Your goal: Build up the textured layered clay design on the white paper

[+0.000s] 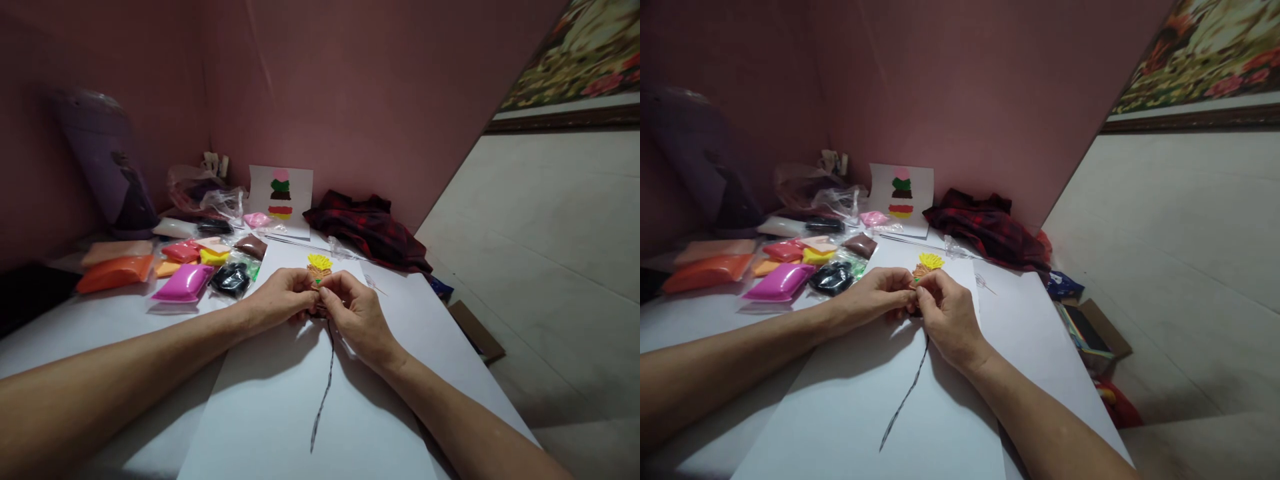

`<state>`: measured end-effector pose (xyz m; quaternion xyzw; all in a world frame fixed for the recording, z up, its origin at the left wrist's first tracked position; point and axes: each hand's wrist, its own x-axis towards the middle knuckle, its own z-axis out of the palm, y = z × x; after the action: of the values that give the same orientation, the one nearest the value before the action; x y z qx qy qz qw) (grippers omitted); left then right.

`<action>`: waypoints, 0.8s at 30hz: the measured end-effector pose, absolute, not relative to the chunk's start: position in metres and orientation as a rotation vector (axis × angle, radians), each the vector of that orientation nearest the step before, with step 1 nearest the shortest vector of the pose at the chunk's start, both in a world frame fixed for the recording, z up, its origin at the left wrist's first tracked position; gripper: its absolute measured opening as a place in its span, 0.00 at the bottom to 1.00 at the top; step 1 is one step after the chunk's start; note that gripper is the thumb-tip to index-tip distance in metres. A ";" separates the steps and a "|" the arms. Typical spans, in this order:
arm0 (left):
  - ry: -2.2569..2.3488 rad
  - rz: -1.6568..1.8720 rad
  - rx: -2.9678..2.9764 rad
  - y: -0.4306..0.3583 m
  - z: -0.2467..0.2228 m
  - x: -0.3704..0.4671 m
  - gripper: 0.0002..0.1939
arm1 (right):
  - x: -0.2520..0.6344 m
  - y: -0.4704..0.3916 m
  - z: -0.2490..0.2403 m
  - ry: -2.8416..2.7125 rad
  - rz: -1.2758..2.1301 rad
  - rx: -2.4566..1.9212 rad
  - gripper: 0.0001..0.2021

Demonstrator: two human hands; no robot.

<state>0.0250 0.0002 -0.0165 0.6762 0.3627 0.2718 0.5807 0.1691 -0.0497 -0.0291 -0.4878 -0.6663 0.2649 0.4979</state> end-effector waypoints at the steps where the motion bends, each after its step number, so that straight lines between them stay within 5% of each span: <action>1: 0.846 0.633 1.584 0.000 -0.017 0.025 0.04 | 0.169 -0.050 -0.029 -1.622 0.632 -1.185 0.03; 24: 0.821 0.612 1.626 0.002 -0.020 0.024 0.04 | 0.170 -0.051 -0.027 -1.725 0.479 -1.253 0.04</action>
<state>0.0236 0.0025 -0.0204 0.6937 0.3503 0.2609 0.5727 0.1697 -0.0515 -0.0274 -0.5091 -0.7009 0.1946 0.4601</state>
